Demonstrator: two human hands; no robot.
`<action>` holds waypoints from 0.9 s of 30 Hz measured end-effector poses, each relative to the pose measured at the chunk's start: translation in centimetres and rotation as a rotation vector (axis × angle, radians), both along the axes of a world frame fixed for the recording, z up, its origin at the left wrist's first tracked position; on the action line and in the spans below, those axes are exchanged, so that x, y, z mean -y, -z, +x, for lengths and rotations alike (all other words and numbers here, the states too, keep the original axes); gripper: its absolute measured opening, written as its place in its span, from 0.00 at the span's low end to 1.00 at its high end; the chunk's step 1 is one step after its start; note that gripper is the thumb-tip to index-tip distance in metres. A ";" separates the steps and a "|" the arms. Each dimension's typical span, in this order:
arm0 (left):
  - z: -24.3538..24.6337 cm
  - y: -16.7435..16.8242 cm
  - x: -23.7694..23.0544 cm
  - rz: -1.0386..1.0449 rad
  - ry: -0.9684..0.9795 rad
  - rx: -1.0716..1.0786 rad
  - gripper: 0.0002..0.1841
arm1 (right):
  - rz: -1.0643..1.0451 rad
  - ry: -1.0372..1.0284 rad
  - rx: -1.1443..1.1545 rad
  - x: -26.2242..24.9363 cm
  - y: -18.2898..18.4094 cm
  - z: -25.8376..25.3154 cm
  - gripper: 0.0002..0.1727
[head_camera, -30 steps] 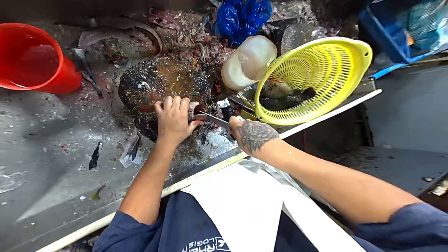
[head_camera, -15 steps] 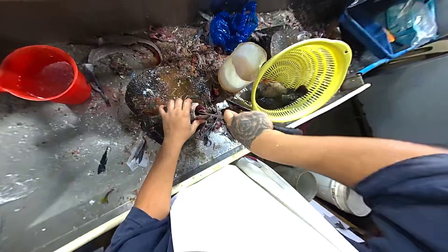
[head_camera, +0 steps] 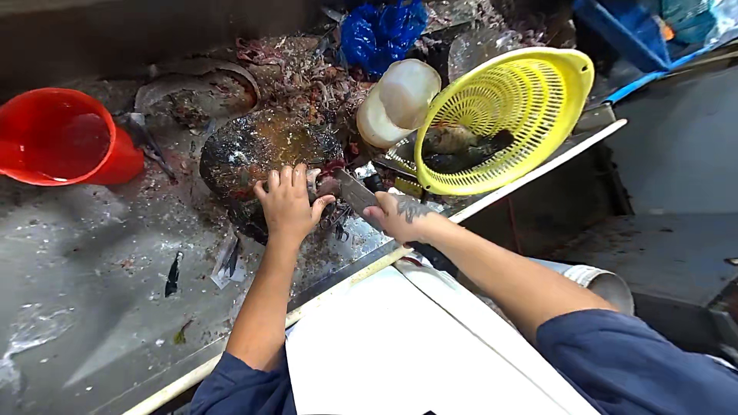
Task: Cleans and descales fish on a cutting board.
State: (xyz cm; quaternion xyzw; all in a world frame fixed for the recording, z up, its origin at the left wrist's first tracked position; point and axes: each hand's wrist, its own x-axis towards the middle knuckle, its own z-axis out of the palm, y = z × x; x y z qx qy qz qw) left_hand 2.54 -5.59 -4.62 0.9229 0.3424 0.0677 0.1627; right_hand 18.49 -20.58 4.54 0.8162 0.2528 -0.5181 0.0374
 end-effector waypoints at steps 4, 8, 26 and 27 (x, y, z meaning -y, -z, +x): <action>0.3 0.0 -0.2 0.009 -0.008 -0.013 0.47 | -0.066 -0.335 0.224 -1.3 -2.3 0.5 0.21; 0.5 0.0 -0.3 0.012 -0.022 -0.027 0.47 | -0.125 -0.459 0.372 -3.3 -3.8 0.2 0.19; 1.7 0.3 1.3 0.047 -0.212 -0.019 0.45 | 0.328 -0.173 0.366 -3.4 -2.5 4.8 0.18; 1.7 0.3 1.2 0.045 -0.210 -0.026 0.46 | 0.412 -0.161 0.429 -3.8 -3.3 4.2 0.18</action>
